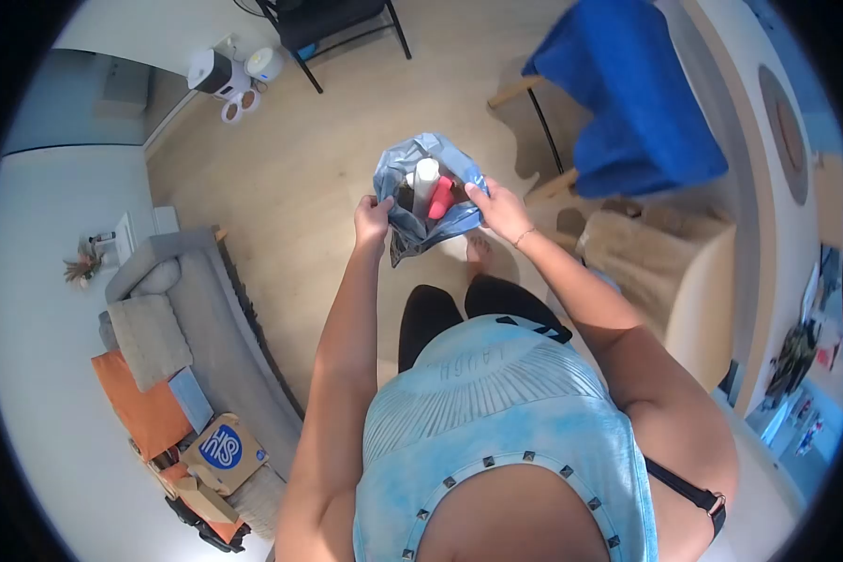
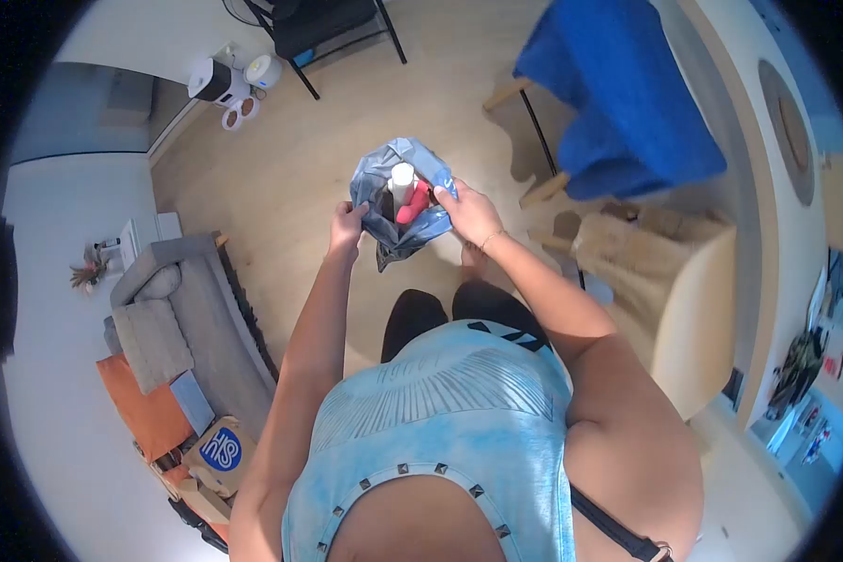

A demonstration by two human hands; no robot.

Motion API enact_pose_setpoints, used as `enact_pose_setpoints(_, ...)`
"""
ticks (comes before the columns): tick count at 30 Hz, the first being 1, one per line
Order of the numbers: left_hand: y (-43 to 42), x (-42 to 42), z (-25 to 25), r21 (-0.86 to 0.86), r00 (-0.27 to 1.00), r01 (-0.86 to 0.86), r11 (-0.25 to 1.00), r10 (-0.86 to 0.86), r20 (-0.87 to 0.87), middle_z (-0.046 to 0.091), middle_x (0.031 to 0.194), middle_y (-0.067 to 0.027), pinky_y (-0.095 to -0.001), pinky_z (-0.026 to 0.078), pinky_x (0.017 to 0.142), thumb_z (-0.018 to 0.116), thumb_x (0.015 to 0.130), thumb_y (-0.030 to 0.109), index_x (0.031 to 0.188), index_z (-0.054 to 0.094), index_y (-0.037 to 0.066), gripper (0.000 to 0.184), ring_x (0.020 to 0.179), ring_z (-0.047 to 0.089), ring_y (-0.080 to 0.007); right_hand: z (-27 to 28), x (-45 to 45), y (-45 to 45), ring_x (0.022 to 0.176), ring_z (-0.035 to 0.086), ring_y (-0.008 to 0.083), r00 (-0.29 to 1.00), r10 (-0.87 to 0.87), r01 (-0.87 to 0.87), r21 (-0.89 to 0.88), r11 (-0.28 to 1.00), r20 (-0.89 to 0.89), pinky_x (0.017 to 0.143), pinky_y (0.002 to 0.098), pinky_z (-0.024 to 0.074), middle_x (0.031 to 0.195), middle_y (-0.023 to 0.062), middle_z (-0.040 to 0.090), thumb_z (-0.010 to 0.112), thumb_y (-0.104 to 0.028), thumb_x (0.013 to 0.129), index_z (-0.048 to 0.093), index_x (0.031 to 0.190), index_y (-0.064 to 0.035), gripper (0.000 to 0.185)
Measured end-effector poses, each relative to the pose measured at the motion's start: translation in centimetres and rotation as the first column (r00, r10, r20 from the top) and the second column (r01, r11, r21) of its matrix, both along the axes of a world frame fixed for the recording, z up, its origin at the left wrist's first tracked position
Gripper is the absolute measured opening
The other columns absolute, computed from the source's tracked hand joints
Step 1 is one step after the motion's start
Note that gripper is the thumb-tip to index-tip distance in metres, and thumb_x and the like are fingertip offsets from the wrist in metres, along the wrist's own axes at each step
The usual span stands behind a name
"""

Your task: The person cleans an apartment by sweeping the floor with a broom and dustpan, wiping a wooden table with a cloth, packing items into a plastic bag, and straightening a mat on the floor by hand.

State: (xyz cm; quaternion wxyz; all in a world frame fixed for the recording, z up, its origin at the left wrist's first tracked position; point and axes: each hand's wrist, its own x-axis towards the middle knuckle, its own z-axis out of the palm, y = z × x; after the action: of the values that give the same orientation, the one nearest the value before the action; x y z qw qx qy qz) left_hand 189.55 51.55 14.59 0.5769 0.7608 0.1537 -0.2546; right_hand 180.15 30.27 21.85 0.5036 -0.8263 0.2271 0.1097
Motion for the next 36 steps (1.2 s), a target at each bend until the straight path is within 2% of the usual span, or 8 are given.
enact_pose_setpoints(7,-5.3,14.5,4.0,-0.187,0.998,-0.037,0.982,0.047,0.047,0.053,0.074,-0.0047,-0.0250,0.039,0.060,0.057,0.076,0.011,0.084,0.051,0.001,0.014,0.065,0.049,-0.0126,1.4,15.3,-5.0,0.076,0.056,0.0370,0.992,-0.093,0.042,-0.461,0.886,-0.088,0.069,0.0453,0.0434,0.077,0.0182,0.059,0.036,-0.036,0.084,0.055,0.095,-0.0095,0.034)
enact_pose_setpoints(11,-9.9,26.3,4.7,-0.432,0.998,-0.057,0.900,0.046,-0.037,0.055,0.078,-0.0092,-0.0274,0.041,0.063,0.054,0.073,0.004,0.086,0.051,-0.002,0.015,0.069,0.052,-0.0156,-2.3,23.8,-10.4,0.094,0.051,0.0345,0.958,-0.269,0.288,-0.279,0.916,0.103,0.080,0.0408,0.0404,0.097,0.0195,0.056,0.037,-0.043,0.082,0.057,0.101,-0.0118,0.041)
enact_pose_setpoints(16,-16.3,37.1,5.2,-0.421,0.989,0.108,0.900,-0.140,-0.045,0.055,0.084,-0.0098,-0.0303,0.045,0.069,0.053,0.076,0.004,0.093,0.048,-0.002,0.018,0.072,0.055,-0.0176,1.3,29.6,-15.0,0.089,0.053,0.0282,0.862,-0.248,0.444,-0.425,0.789,0.442,0.078,0.0340,0.0423,0.093,0.0125,0.056,0.060,-0.018,0.073,0.063,0.090,-0.0114,0.019)
enact_pose_setpoints(20,-23.5,42.8,5.5,-0.361,0.969,0.233,0.903,-0.245,0.012,0.055,0.081,-0.0090,-0.0302,0.044,0.070,0.053,0.076,0.004,0.091,0.050,-0.002,0.016,0.074,0.054,-0.0173,4.9,33.3,-19.7,0.091,0.052,0.0274,0.865,-0.457,0.502,-0.375,0.780,0.207,0.078,0.0334,0.0424,0.097,0.0107,0.054,0.058,-0.018,0.074,0.063,0.089,-0.0109,0.017)
enact_pose_setpoints(23,-30.3,46.8,6.5,-0.199,0.948,0.315,0.928,-0.316,0.026,0.055,0.078,-0.0073,-0.0291,0.043,0.067,0.053,0.076,0.004,0.089,0.052,-0.001,0.014,0.072,0.053,-0.0157,5.2,37.2,-26.1,0.090,0.053,0.0251,0.790,-0.400,0.543,-0.229,0.808,0.464,0.075,0.0328,0.0431,0.100,0.0084,0.054,0.058,-0.019,0.074,0.061,0.089,-0.0100,0.017)
enact_pose_setpoints(25,-34.3,48.9,7.1,-0.118,0.917,0.399,0.909,-0.395,0.059,0.055,0.080,-0.0058,-0.0279,0.042,0.064,0.053,0.076,0.006,0.089,0.053,0.001,0.014,0.071,0.052,-0.0138,6.6,39.4,-29.4,0.083,0.056,0.0240,0.722,-0.159,0.602,-0.497,0.625,0.674,0.072,0.0313,0.0429,0.095,0.0067,0.055,0.058,-0.014,0.073,0.058,0.085,-0.0063,0.014)
enact_pose_setpoints(29,-43.4,53.1,9.0,-0.316,0.895,0.421,0.851,-0.445,-0.006,0.056,0.081,-0.0034,-0.0261,0.040,0.066,0.054,0.077,0.010,0.092,0.051,0.004,0.016,0.073,0.052,-0.0120,8.3,43.1,-37.5,0.083,0.054,0.0195,0.767,-0.464,0.589,-0.196,0.784,0.444,0.069,0.0296,0.0441,0.118,0.0086,0.046,0.054,-0.010,0.073,0.047,0.117,-0.0176,0.045)
enact_pose_setpoints(36,-61.0,59.6,9.7,-0.348,0.787,0.587,0.731,-0.616,0.035,0.055,0.079,-0.0010,-0.0244,0.040,0.066,0.053,0.077,0.010,0.089,0.050,0.005,0.014,0.070,0.052,-0.0110,8.3,51.0,-49.5,0.073,0.053,0.0165,0.544,-0.473,0.742,-0.134,0.657,0.694,0.064,0.0267,0.0440,0.111,0.0123,0.050,0.053,-0.009,0.070,0.056,0.106,-0.0113,0.036)
